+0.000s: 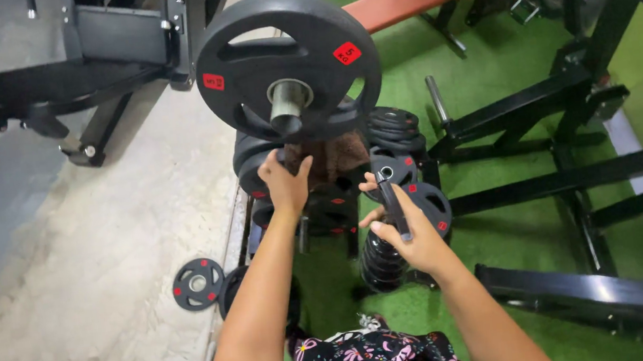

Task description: Clean and wipe down gym weight plates and bars using a spray bottle and cloth.

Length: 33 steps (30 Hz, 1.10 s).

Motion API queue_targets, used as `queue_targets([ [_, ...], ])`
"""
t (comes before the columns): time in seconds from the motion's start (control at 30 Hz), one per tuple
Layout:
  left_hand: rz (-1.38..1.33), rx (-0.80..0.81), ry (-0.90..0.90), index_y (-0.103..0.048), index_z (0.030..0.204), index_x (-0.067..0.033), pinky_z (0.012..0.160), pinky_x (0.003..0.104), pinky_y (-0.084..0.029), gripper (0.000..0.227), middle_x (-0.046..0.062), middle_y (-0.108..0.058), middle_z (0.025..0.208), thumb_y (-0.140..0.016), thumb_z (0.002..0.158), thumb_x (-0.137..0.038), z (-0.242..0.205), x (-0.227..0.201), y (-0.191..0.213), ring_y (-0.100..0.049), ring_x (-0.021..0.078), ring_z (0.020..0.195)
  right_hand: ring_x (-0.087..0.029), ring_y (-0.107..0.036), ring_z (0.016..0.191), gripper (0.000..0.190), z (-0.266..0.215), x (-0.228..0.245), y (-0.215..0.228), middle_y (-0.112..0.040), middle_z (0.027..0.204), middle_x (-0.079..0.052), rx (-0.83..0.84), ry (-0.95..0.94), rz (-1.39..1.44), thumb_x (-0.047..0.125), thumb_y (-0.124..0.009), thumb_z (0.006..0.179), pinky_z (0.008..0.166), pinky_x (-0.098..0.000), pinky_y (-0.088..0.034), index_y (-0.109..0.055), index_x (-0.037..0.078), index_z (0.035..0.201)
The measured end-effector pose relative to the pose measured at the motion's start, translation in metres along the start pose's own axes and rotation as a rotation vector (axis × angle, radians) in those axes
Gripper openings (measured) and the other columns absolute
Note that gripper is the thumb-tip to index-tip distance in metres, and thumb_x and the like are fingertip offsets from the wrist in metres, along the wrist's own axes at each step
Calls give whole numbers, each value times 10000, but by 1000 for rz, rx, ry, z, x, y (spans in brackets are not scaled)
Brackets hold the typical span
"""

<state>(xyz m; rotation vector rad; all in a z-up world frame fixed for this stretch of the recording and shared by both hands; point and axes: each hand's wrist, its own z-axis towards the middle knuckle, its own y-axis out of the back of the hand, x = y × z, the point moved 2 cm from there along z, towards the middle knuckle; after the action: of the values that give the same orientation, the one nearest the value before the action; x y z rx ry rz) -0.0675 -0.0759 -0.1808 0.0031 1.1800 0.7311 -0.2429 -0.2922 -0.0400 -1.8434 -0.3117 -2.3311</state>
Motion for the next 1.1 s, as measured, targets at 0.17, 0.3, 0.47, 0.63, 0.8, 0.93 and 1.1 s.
queue_targets([
  [0.17,331,161,125,-676,1128,-60,930,452,-507,452,186,-600,1264,-818,853,-389,4,-12,-15,-597,383,1192,-171,-710,959,719,5,-3,20,-492,1502,-126,6,33,7,25,-601,915,919,-323,-530,-314,16,1573],
  [0.3,42,478,84,-777,1108,-38,969,357,-577,413,163,-796,1105,-778,883,-384,-14,-14,18,-774,280,1064,-144,-727,896,672,11,14,27,-557,1457,-113,3,12,-61,55,-591,945,834,-300,-531,-335,27,1566],
  [0.47,-1490,135,595,-685,1216,38,958,444,-534,440,193,-723,1162,-578,919,-267,-47,-80,96,-691,320,1061,-117,-692,831,539,38,43,14,-660,1260,-100,69,86,-128,102,-612,970,749,-273,-540,-477,-1,1481],
  [0.63,-849,-152,-19,-461,1465,74,1194,431,-334,576,232,-337,1554,-642,1014,-234,-46,-98,83,-408,348,1403,-104,-701,807,324,77,73,2,-663,1027,-64,-17,219,-177,122,-597,1025,736,-263,-532,-586,-13,1320],
  [0.8,-277,-134,-469,-390,1525,-14,1306,409,-179,659,242,-140,1680,-713,992,-228,-19,-146,67,-155,329,1596,-106,-725,767,214,93,89,-10,-674,864,-20,-70,243,-170,146,-587,1055,717,-263,-538,-635,-5,1200],
  [0.93,-519,-15,-368,-111,1598,1,1255,427,-208,793,212,-360,1590,-593,1032,-273,-9,-118,34,-264,380,1494,-110,-683,742,266,83,93,-26,-679,916,-35,91,213,-185,164,-633,1014,703,-254,-549,-607,4,1225],
  [1.1,-777,-228,-14,-159,1566,24,1187,406,-340,683,210,-509,1457,-447,1091,-374,11,-56,2,-506,329,1327,-126,-719,719,244,89,91,-50,-631,1049,-70,127,238,-276,145,-666,973,666,-261,-580,-624,-3,1163],
])
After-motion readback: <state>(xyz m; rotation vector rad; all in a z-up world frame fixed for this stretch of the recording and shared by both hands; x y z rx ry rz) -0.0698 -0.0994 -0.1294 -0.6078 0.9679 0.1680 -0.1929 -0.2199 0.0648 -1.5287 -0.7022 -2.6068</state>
